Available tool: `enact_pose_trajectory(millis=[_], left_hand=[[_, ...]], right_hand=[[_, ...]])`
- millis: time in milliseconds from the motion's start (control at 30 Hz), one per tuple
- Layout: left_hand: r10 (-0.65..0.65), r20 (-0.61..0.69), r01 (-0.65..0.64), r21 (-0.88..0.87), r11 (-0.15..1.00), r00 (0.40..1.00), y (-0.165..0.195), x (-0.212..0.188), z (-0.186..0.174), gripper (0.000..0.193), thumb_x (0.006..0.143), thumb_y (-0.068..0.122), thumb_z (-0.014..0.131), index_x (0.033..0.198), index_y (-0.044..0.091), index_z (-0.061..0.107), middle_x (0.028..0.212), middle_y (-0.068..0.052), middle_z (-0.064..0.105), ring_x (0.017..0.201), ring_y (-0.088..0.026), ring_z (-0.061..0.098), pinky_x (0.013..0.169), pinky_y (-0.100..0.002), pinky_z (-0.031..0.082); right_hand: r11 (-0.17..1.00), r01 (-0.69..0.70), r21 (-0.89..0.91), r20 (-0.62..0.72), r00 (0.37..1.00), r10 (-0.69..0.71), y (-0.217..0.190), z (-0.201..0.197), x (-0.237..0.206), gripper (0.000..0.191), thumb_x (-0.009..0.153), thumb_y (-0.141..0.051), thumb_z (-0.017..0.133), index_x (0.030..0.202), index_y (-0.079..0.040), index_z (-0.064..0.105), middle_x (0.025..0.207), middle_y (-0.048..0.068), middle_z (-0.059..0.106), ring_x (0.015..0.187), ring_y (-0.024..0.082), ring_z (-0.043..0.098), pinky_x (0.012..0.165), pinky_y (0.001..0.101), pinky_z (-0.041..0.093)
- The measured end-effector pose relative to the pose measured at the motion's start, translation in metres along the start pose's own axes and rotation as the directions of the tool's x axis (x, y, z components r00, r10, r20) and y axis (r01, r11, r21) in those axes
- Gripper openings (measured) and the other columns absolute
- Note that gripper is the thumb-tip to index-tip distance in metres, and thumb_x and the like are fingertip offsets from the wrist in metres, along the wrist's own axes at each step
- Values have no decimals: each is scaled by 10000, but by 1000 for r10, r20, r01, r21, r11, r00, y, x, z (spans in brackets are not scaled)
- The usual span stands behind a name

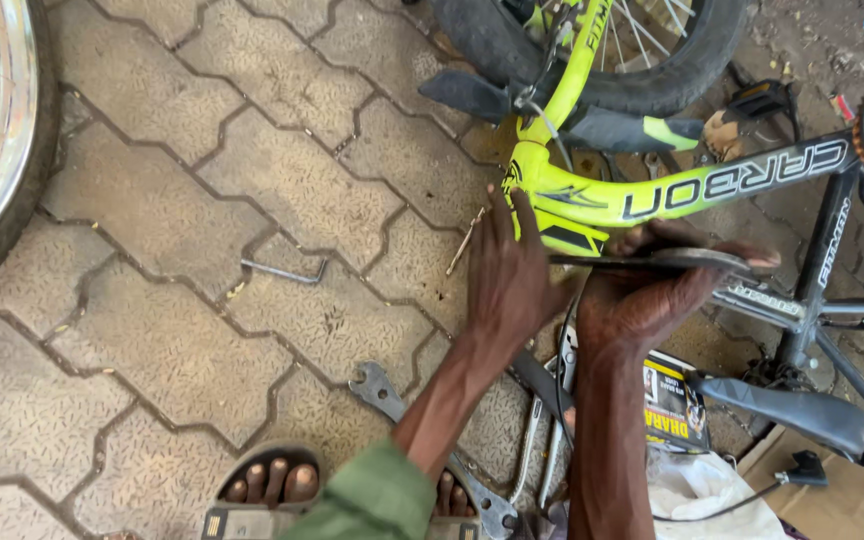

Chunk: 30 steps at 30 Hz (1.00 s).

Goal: The person uses a hammer and wrench to repeatedly strike and adjust a bolt on the bottom bracket area of a yellow bicycle frame lying on a paved floor. The person alternates between hammering and using the wrench to turn the bolt.

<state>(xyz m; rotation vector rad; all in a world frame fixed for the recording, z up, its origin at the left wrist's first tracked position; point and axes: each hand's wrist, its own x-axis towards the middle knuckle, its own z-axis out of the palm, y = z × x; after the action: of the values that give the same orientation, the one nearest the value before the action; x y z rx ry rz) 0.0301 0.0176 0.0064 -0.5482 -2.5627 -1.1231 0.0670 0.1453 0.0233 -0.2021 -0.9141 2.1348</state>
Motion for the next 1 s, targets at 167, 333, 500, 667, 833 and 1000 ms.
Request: enact_pose_trajectory(millis=[167,333,500,667,833,1000], left_hand=[[-135,362,167,-58,984,922,-1,33,10,985,733,298,807,1387,-273,341,1395,-536,380,1155,-526,611,949,-458,569],[-51,282,78,-87,993,958,-11,31,24,1052,641,310,853,1326,-302,340,1321,-569,378,1142,-584,578,933,-485,553],[-31,165,49,-109,993,986,-8,29,28,916,731,302,830,1325,-253,408,1317,-537,418,1148,-596,590,927,-511,562],[-178,293,268,-303,914,939,-21,36,3,478,818,279,790,1166,-11,638,1043,-288,716,918,-416,747,775,-479,611],[-147,129,189,-430,883,981,-36,42,-6,539,716,186,799,1215,49,645,916,-179,754,808,-383,743,696,-490,602],[-209,134,248,-461,852,969,-58,28,21,578,748,215,791,1245,27,564,985,-185,692,853,-380,687,711,-482,556]], right_hand=[[983,-21,-182,211,976,60,-6,-34,-2,546,1088,-570,556,1239,-59,676,975,137,703,883,248,638,848,362,501],[977,-136,-167,83,985,152,-74,-59,4,838,917,-770,524,1362,-68,634,1205,122,710,1153,272,661,1126,496,500],[974,226,-10,-67,972,-226,-100,-5,34,791,972,-725,442,1172,16,630,1118,170,684,1092,300,633,1052,459,510],[930,-61,-364,475,847,241,5,62,48,793,1066,-671,381,1102,73,653,1082,218,702,1036,320,645,1002,443,506],[915,-107,-390,590,734,337,4,94,47,837,1161,-617,320,1032,130,676,1047,265,720,980,339,658,952,428,501],[695,313,-647,702,600,383,10,162,23,727,1128,-624,342,1235,31,639,1232,165,701,1166,309,701,1115,406,567]])
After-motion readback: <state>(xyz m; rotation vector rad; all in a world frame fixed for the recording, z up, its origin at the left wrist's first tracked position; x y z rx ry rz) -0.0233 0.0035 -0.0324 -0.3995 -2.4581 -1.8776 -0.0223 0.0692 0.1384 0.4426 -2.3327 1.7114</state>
